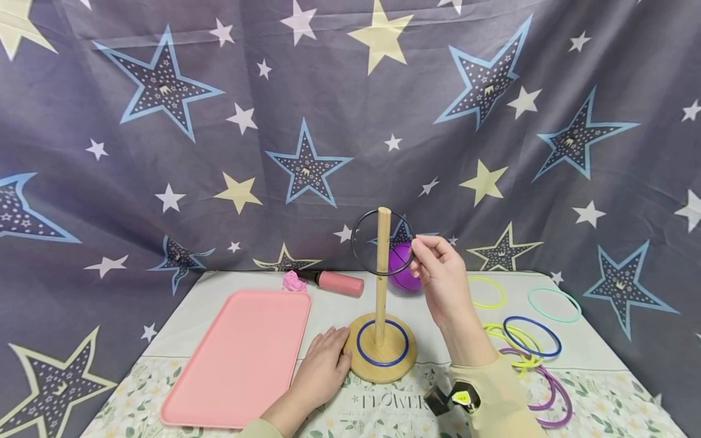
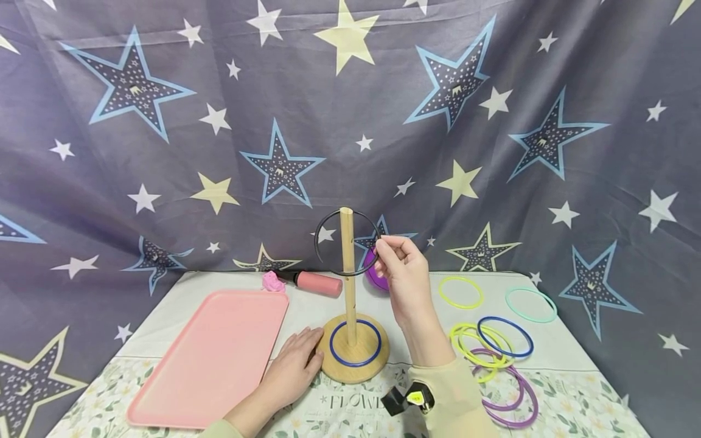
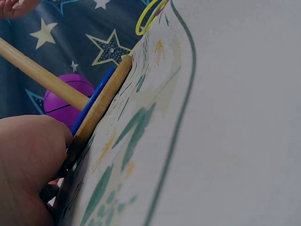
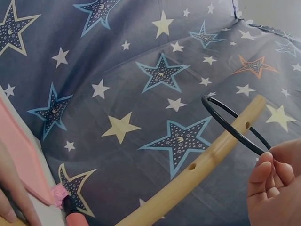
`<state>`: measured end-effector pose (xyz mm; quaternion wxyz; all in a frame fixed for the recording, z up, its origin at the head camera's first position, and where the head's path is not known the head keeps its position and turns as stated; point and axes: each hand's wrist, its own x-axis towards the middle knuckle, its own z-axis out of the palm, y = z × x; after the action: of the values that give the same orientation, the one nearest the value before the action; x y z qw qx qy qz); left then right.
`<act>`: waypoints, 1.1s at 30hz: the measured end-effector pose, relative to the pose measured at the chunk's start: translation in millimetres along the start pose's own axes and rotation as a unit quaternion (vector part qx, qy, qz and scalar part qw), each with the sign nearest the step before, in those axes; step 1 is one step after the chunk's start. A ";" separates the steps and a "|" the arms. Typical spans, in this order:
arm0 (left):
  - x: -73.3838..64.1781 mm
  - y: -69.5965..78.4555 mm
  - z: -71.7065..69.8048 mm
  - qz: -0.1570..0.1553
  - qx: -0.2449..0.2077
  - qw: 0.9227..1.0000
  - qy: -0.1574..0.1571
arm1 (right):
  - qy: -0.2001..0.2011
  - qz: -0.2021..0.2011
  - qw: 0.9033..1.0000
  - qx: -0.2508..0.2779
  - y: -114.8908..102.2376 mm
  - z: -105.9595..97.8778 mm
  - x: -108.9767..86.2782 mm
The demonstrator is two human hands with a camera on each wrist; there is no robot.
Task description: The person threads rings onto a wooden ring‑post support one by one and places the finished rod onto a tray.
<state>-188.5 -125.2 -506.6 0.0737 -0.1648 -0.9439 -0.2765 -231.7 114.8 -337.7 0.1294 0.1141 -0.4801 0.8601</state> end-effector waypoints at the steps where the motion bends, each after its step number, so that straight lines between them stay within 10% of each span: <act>1: 0.0 0.2 0.0 0.000 0.000 1.000 -0.001 | 0.000 0.004 1.000 -0.001 1.3 -0.6 -0.1; 33: 0.3 -0.2 0.5 0.005 0.006 1.000 0.012 | -0.017 0.105 0.981 -0.162 43.3 -46.8 -11.9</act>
<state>-188.9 -125.0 -507.0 0.0876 -0.1655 -0.9439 -0.2721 -238.3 131.6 -400.0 0.0471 0.0557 -0.6241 0.7779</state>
